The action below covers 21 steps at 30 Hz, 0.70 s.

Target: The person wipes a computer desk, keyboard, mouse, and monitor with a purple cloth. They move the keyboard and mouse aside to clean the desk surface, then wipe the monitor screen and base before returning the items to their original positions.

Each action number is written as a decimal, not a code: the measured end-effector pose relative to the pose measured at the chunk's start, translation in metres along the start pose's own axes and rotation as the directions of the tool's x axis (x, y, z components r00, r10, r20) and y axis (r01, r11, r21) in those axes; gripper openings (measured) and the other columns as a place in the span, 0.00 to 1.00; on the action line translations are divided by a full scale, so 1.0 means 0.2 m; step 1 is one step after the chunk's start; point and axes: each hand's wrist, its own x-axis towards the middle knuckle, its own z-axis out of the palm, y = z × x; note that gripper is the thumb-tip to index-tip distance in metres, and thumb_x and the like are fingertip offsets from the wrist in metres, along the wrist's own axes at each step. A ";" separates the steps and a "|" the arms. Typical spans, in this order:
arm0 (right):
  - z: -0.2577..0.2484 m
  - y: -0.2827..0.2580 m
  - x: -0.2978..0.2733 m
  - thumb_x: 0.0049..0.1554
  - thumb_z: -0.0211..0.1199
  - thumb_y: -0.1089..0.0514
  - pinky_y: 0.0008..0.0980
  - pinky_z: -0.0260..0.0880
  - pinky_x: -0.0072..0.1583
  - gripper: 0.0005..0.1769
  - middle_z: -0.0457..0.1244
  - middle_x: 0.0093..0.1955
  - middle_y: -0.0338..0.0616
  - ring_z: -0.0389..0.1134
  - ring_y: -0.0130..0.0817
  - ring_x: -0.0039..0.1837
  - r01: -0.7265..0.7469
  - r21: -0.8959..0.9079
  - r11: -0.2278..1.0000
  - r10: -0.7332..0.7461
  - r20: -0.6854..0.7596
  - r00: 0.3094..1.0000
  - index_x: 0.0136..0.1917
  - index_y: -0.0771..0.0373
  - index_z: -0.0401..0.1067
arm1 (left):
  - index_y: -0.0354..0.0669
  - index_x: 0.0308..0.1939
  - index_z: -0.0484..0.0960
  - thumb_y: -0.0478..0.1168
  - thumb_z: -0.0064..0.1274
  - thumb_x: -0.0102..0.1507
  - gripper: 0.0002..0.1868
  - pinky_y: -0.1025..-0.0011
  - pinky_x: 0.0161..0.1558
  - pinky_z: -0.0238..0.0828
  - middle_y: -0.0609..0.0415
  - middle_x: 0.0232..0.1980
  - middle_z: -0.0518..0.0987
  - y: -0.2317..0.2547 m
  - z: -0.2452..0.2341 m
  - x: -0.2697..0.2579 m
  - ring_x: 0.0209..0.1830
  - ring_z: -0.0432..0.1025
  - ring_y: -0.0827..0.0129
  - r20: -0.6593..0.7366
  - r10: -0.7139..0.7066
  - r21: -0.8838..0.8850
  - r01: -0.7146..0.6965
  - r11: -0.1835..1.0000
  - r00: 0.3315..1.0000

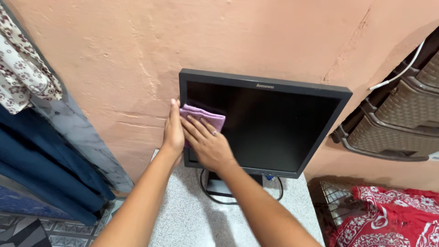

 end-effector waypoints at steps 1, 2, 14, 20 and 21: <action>0.01 0.04 -0.04 0.61 0.52 0.51 0.42 0.36 0.83 0.37 0.47 0.86 0.45 0.43 0.38 0.86 -0.072 0.012 0.997 0.072 0.020 0.997 0.81 0.61 0.54 | 0.44 0.80 0.50 0.65 0.24 0.70 0.41 0.66 0.76 0.49 0.48 0.82 0.57 -0.02 -0.02 -0.02 0.81 0.54 0.62 0.000 -0.035 0.017 0.035 0.999 0.999; 0.01 0.11 -0.10 0.61 0.51 0.49 0.44 0.35 0.82 0.38 0.46 0.85 0.47 0.42 0.39 0.85 -0.144 0.022 0.989 0.143 0.038 0.989 0.82 0.61 0.52 | 0.43 0.80 0.51 0.64 0.25 0.71 0.40 0.67 0.77 0.46 0.48 0.83 0.55 -0.05 -0.03 -0.03 0.83 0.51 0.63 0.003 0.034 0.055 -0.034 0.998 0.999; -0.12 0.41 -0.72 0.69 0.45 0.48 0.54 0.18 0.82 0.45 0.21 0.88 0.64 0.18 0.56 0.87 -0.837 0.324 0.441 0.897 -0.198 0.396 0.85 0.70 0.26 | 0.44 0.79 0.53 0.62 0.28 0.70 0.38 0.67 0.77 0.44 0.50 0.82 0.56 -0.24 -0.02 -0.13 0.83 0.49 0.61 -0.144 0.056 0.390 0.004 0.921 0.988; -0.01 0.14 -0.14 0.64 0.50 0.55 0.55 0.26 0.83 0.40 0.33 0.88 0.55 0.30 0.54 0.88 -0.558 0.138 0.818 0.575 -0.172 0.800 0.84 0.66 0.42 | 0.41 0.79 0.53 0.67 0.23 0.69 0.43 0.67 0.77 0.40 0.49 0.83 0.54 -0.31 -0.10 -0.18 0.83 0.47 0.63 -0.076 0.009 0.258 0.010 0.966 0.997; 0.01 0.10 -0.09 0.59 0.51 0.57 0.54 0.30 0.83 0.40 0.37 0.87 0.50 0.35 0.49 0.87 -0.458 0.023 0.889 0.458 -0.090 0.885 0.83 0.64 0.48 | 0.38 0.79 0.53 0.67 0.23 0.69 0.44 0.66 0.78 0.40 0.47 0.83 0.53 -0.32 -0.12 -0.17 0.83 0.48 0.61 -0.055 0.036 0.203 -0.024 0.979 0.998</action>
